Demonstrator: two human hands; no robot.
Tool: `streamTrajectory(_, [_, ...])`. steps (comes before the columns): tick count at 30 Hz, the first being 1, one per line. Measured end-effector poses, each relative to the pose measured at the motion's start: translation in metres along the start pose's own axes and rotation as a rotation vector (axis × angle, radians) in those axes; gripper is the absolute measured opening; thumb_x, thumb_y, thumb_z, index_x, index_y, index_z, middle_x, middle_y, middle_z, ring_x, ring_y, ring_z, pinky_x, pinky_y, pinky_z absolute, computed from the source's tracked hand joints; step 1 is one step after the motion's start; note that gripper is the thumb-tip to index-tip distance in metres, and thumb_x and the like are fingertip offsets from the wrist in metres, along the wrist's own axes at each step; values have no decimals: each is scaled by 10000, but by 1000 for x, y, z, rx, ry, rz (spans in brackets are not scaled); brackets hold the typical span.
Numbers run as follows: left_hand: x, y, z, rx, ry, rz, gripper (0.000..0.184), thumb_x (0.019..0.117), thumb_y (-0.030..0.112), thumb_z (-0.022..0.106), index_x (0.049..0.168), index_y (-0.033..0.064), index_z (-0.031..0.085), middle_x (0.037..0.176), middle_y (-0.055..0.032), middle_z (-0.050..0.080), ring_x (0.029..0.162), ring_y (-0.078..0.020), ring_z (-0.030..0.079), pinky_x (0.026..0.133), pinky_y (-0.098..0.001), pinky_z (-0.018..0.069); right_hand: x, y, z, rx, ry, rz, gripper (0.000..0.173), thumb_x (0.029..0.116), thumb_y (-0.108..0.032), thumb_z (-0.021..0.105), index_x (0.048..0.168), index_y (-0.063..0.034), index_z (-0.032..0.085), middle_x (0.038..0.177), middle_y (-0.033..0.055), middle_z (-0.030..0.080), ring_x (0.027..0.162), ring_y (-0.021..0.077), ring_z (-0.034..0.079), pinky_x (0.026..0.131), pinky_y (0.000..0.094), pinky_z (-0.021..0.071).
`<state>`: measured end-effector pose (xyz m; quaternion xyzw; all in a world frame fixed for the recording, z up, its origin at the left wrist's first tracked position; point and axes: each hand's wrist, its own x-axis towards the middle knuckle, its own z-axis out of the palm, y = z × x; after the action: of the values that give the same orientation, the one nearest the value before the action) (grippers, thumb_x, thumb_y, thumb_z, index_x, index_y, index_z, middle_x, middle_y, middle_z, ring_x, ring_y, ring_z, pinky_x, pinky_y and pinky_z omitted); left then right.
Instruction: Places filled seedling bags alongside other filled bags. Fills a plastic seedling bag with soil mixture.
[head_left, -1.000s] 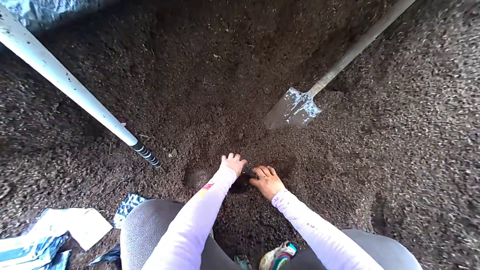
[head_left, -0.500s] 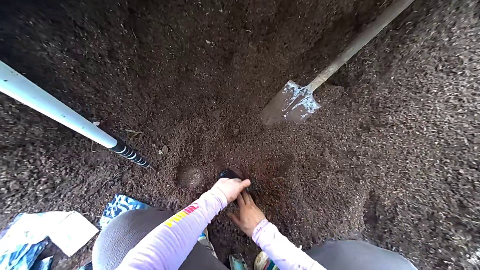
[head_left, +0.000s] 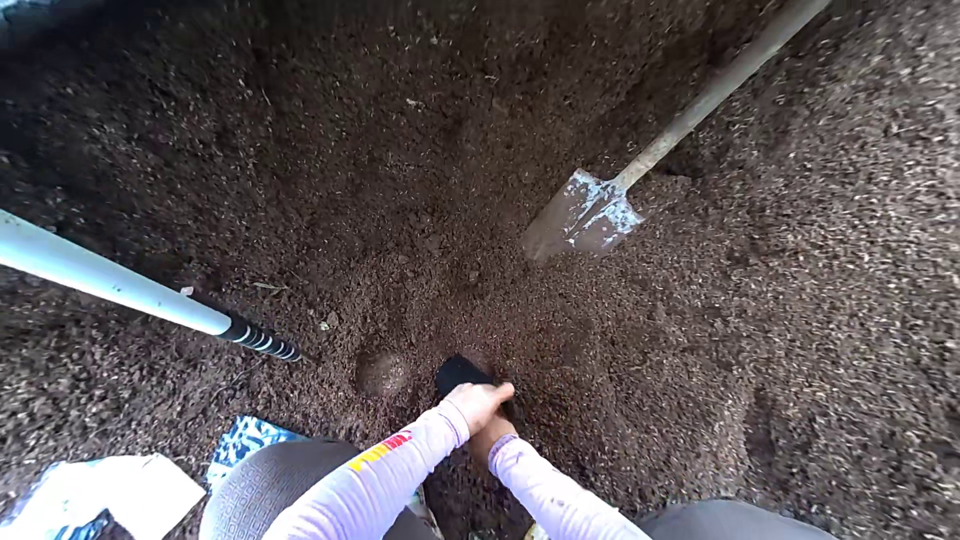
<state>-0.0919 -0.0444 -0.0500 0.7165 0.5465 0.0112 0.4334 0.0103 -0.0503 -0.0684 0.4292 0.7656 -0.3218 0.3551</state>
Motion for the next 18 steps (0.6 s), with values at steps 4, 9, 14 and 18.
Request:
streamTrajectory(4, [4,-4,-51,-226,288,-255,369,1117,258,413,1398,71,563,1211,-253,692,1151,-441,670,999,-629,505,-10,34,-56,164,343,-317,537,1042,-422,563,1433,-53,584,1481,177,561,1398,310,518,1191,506,378])
streamTrajectory(9, [13,-28,-54,-301,429,-481,365,1102,211,446,1439,90,518,1229,-255,686,1150,-430,674,1005,-606,507,-31,107,-33,1265,836,-179,443,1079,-226,403,1408,36,543,1396,177,616,1279,235,611,1087,395,498])
streamTrajectory(14, [17,-13,-50,-232,498,-451,398,1055,130,542,1429,14,469,1245,-277,643,1148,-423,657,997,-566,514,-12,129,66,2421,650,600,627,1118,-474,237,1546,-18,286,1509,236,432,1284,319,534,1015,446,476])
streamTrajectory(18, [12,-21,-37,-51,593,-232,231,965,-75,525,1066,-6,721,1431,-289,511,1182,-435,631,954,-542,557,40,142,68,2813,812,453,725,1089,-565,287,1618,-95,128,1657,216,199,1469,383,351,1131,550,395])
